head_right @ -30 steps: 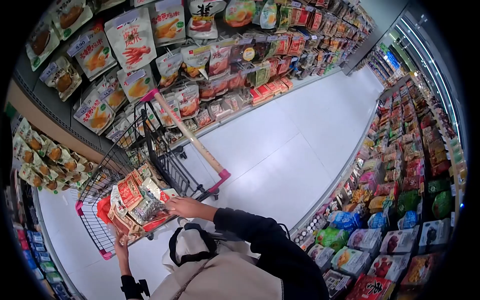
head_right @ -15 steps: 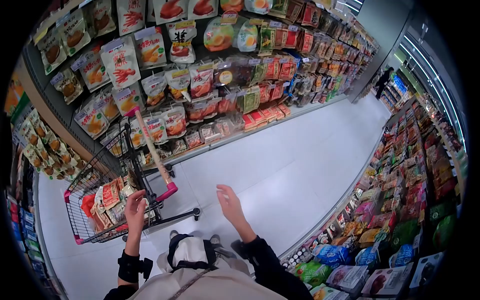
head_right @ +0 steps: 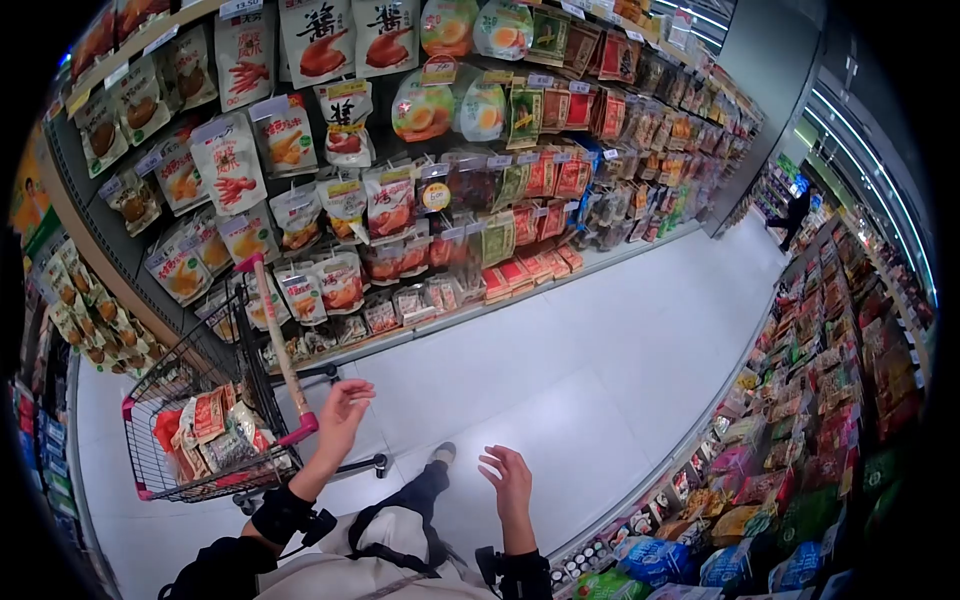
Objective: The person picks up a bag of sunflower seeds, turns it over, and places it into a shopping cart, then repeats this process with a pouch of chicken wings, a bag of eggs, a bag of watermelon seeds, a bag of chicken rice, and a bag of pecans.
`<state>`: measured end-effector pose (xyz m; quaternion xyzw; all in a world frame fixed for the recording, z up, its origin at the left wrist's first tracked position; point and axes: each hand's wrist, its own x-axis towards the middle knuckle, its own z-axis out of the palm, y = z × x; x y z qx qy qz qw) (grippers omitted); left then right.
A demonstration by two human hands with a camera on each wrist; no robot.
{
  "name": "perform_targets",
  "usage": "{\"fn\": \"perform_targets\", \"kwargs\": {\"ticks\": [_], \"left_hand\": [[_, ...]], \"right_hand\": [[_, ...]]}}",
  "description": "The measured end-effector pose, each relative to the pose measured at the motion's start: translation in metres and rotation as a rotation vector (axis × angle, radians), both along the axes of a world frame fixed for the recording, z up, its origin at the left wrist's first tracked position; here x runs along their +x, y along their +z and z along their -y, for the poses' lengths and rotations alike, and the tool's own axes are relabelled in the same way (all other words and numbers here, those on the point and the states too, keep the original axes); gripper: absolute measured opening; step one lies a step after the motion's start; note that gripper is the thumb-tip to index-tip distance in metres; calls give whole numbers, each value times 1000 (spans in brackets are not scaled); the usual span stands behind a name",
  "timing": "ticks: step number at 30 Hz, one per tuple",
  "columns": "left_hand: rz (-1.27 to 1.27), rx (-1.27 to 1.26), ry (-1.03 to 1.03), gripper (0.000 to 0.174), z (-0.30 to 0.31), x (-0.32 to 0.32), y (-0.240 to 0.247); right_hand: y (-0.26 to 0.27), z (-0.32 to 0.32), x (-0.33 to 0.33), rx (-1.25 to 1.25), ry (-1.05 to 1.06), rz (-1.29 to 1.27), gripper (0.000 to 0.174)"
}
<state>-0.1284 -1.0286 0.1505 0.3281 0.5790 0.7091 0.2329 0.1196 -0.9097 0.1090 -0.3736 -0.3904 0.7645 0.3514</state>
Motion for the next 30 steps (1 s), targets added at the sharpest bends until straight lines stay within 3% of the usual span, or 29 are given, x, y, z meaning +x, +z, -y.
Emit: {"fn": "perform_targets", "kwargs": {"ticks": [6,14,23,30], "left_hand": [[99,-47,-76,28,-86,-13,-24],[55,-85,52,27,-188,-75,-42],[51,-41,-6,22,-285,-92,-13],[32,-117,121,22,-324,-95,-22]], "right_hand": [[-3,-79,-25,44,-9,28,30],[9,-213,-97,12,85,11,32],[9,-290,-139,-22,114,-47,39],[0,-360,-167,-83,269,-71,40]]}}
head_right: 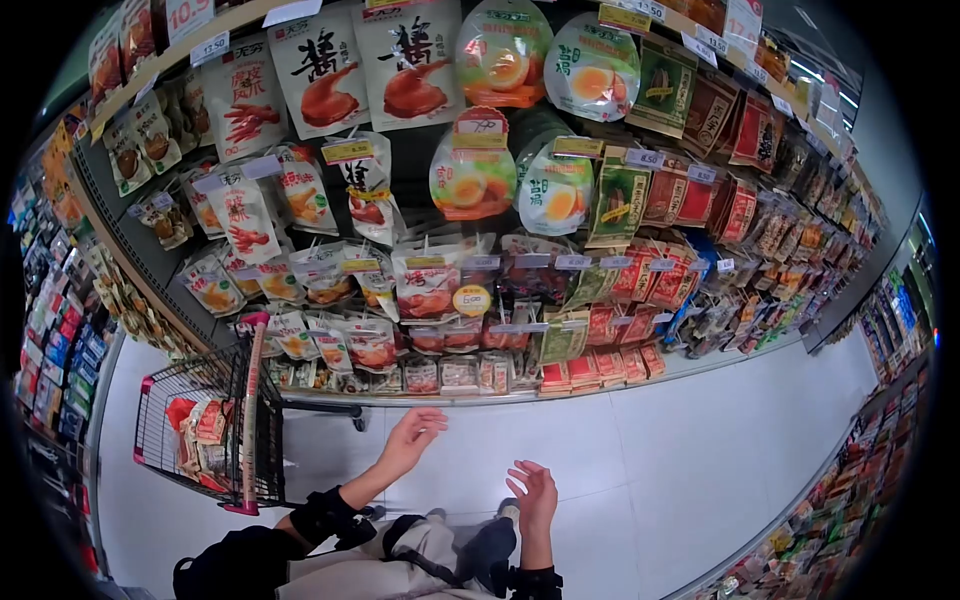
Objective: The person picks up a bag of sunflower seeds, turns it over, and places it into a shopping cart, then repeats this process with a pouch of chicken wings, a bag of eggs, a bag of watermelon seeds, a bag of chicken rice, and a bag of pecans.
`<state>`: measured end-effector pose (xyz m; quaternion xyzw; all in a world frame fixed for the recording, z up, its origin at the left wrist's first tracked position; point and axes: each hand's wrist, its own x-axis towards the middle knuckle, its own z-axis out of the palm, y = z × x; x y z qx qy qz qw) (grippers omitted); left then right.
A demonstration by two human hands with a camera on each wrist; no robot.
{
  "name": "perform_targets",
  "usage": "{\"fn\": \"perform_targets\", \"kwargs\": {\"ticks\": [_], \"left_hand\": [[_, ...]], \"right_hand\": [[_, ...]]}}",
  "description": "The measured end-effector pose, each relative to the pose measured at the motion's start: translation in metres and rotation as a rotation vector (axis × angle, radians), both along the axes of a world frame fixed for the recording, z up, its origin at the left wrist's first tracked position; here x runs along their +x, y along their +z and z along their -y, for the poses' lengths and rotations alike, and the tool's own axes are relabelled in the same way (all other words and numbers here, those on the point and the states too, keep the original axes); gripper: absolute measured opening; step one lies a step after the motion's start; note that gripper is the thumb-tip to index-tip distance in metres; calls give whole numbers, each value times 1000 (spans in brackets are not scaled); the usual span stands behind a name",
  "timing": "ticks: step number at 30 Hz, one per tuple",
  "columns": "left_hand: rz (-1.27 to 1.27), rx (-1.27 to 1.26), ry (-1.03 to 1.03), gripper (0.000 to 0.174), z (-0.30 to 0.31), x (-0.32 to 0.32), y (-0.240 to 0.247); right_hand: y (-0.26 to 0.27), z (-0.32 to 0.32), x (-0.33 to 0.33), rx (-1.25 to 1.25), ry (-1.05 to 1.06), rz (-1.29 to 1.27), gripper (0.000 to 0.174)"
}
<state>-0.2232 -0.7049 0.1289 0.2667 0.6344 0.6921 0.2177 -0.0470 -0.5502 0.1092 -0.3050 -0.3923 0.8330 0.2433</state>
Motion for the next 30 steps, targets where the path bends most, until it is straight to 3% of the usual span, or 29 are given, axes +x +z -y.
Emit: {"fn": "perform_targets", "kwargs": {"ticks": [12,19,25,30], "left_hand": [[-37,84,244,20,-117,6,-1],[38,19,337,24,-139,0,-2],[-3,68,301,28,-156,-47,-16],[-49,115,288,26,-188,-122,22]], "right_hand": [[9,-162,-25,148,188,11,31],[-8,-185,-72,75,385,55,25],[-12,-201,-125,80,416,27,23],[4,-230,-171,181,364,-5,26]]}}
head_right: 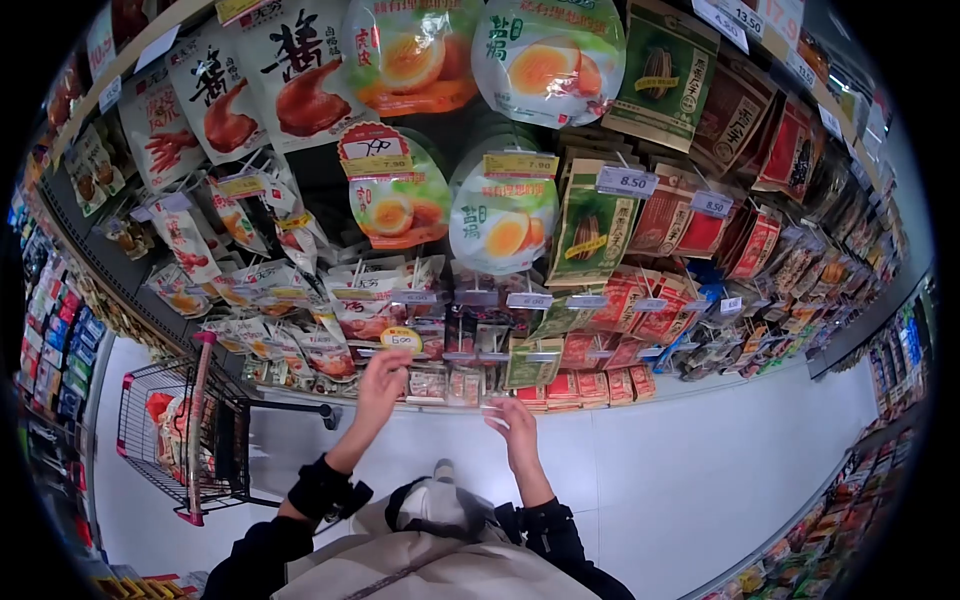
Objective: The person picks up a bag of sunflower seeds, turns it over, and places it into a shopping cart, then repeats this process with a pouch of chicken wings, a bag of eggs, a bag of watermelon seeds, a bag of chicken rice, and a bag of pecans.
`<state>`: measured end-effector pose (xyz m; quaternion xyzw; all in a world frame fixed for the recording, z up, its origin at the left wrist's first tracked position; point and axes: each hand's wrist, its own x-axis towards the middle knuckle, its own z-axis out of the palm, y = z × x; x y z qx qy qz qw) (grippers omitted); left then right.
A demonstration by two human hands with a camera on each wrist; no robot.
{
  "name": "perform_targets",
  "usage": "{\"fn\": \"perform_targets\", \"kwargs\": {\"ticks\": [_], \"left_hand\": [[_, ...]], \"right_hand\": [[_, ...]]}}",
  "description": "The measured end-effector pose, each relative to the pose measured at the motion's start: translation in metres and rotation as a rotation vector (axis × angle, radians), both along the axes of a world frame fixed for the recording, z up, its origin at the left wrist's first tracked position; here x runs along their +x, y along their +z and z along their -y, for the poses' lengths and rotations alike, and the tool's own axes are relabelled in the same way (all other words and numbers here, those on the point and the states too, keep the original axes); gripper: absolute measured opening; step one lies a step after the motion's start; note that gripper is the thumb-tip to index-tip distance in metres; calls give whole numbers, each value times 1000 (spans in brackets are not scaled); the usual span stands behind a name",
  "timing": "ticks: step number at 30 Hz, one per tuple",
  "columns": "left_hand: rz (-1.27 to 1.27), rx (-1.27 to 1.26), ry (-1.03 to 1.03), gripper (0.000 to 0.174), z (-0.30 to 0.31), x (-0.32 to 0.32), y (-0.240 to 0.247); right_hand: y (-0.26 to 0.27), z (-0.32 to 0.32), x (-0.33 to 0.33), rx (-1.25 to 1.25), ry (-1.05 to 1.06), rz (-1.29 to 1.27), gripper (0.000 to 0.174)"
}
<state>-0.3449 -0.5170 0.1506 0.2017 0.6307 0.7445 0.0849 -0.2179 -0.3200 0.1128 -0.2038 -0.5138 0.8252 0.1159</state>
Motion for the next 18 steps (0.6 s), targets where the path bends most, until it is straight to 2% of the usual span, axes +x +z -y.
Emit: {"fn": "perform_targets", "kwargs": {"ticks": [2,6,10,14,15,18], "left_hand": [[-167,11,22,29,-17,-36,16],[-483,-65,123,36,-55,-91,91],[-382,52,71,42,-104,-147,115],[-330,31,2,45,-144,-192,87],[-246,142,-44,36,-152,-189,87],[-228,-58,-34,29,-154,-182,86]], "right_hand": [[11,-13,-13,40,-21,-22,26],[23,-30,-29,72,-92,-39,26],[23,-42,-41,61,-124,-61,26],[24,-51,-48,82,-115,-96,26],[26,-55,-48,87,-114,-103,26],[32,-66,-51,122,-82,-86,25]]}}
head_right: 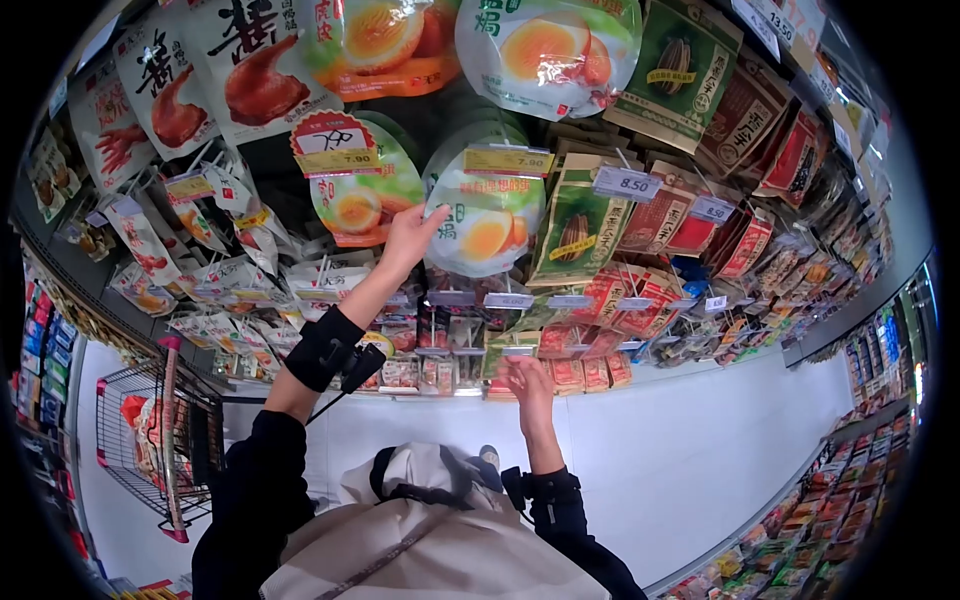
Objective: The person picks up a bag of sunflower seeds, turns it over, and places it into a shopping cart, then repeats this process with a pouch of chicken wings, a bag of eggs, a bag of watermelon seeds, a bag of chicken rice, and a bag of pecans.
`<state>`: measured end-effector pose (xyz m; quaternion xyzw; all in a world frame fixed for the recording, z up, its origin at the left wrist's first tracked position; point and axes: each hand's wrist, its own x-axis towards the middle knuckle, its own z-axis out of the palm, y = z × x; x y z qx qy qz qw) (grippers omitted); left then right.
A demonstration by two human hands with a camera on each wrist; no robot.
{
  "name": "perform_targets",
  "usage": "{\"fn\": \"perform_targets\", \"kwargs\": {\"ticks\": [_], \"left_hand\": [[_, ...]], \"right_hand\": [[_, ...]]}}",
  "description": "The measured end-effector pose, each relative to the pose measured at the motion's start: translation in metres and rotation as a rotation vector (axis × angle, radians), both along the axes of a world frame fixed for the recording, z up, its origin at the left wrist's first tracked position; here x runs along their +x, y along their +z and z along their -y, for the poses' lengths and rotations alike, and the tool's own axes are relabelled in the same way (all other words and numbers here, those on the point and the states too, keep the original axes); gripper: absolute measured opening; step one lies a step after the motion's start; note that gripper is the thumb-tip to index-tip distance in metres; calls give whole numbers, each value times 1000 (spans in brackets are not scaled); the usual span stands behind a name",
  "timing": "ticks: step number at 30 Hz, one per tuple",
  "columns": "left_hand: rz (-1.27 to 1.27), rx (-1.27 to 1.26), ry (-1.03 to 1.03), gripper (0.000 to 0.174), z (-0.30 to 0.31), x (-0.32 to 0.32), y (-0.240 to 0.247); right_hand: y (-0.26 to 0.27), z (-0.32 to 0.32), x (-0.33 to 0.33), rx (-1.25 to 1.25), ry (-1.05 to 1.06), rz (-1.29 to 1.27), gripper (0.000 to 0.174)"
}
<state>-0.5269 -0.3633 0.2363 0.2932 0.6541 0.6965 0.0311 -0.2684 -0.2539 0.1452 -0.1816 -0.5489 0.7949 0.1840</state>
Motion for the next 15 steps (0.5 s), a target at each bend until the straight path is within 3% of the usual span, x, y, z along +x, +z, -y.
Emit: {"fn": "perform_targets", "kwargs": {"ticks": [1,7,10,15], "left_hand": [[12,106,0,30,-3,5,-2],[-133,74,127,29,13,24,11],[-68,213,94,27,24,47,29],[124,120,-57,27,48,68,25]], "right_hand": [[3,-3,-1,-8,7,-15,26],[3,-30,-5,-4,-3,-64,28],[10,-33,-8,10,9,-67,27],[23,-28,-19,-34,131,-153,39]]}}
